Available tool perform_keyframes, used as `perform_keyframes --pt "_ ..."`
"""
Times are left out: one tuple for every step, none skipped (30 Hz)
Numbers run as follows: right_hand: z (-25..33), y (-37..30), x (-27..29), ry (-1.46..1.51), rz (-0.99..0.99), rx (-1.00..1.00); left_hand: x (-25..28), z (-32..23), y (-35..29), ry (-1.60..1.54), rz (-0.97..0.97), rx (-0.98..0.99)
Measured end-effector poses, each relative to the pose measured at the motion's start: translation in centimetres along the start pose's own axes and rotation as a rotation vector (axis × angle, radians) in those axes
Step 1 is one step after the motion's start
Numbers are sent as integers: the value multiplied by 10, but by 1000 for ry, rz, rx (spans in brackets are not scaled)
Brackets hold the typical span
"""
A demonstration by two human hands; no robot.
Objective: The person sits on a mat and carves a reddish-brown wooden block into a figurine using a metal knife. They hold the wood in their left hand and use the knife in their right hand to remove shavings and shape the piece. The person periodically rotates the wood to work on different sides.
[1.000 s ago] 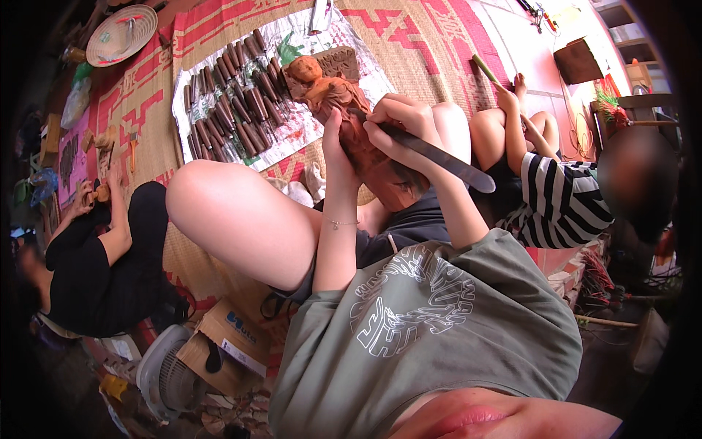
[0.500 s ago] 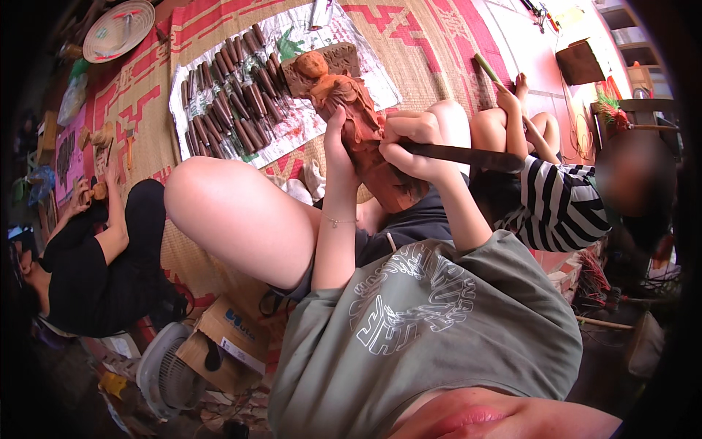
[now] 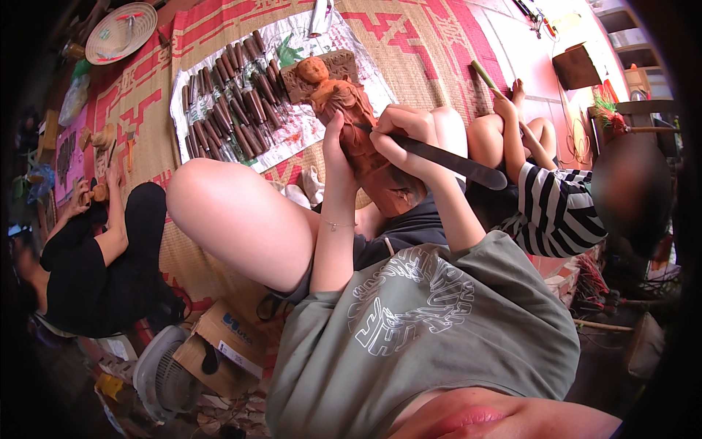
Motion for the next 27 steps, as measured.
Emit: perform_keyframes --pt "-5 -5 -5 50 82 -13 0 1 0 -25 3 12" --pt "-13 -12 -10 100 165 -21 0 -1 -1 3 -1 -9" --pt "-22 -20 -16 148 247 -30 2 -1 1 31 -4 -27" --pt "-28 -25 -16 149 217 -30 4 -1 2 58 -7 -46" --pt "-23 -21 -10 119 163 -30 5 1 3 55 17 -25" --pt "-16 -16 -3 89 108 -31 7 1 4 52 41 -5" --pt "-10 -11 3 59 53 -32 8 3 5 48 65 17" --pt "-8 -7 3 -6 54 -30 6 1 5 22 35 2" --pt "-5 -7 2 -39 89 4 3 0 3 -4 5 -12" --pt "-2 -8 2 -72 124 39 1 0 2 -30 -25 -27" --pt "3 -7 1 -105 159 81 -1 2 1 -25 0 -20" --pt "-4 -15 -4 72 221 14 -1 2 2 -14 30 -11" --pt "-15 -27 -8 160 200 34 -1 5 2 -4 62 -2" --pt "-14 -24 -4 107 190 23 3 4 3 58 29 -12" --pt "-8 -20 -1 51 176 23 0 0 -1 76 -20 -37" --pt "-3 -11 1 48 101 24 0 -6 -5 96 -56 -59" --pt "1 -5 1 52 29 24 10 -7 -5 117 -61 -31" --pt "-7 -9 -2 105 -2 27 1 -7 -8 89 -76 -13" --pt "-22 -18 -3 156 -35 24 6 -1 1 36 -75 -12" --pt "-28 -24 -3 175 18 50 8 4 7 72 -7 7" --pt "-31 -29 -8 98 108 92 6 5 7 104 53 17" --pt "-34 -31 -4 110 61 106 6 4 10 115 40 8" --pt "-30 -32 -4 127 24 110 9 5 8 116 16 1" --pt "-29 -31 -2 206 -103 31 10 3 7 117 -7 -5" --pt "-29 -27 -3 201 -117 48 10 2 6 104 -5 10" --pt "-30 -27 -3 194 -127 54 10 3 4 84 -7 32" --pt "-31 -26 -3 186 -137 59 10 5 2 65 -9 55"
Point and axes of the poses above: each hand's wrist, its own y-axis towards the middle knuckle, its own x-axis out of the back of the hand, z = x × y, the point moved 8 cm from there along y, towards the middle knuckle, and after that the axes turned 12 degrees about x, right-handed, at the moved point
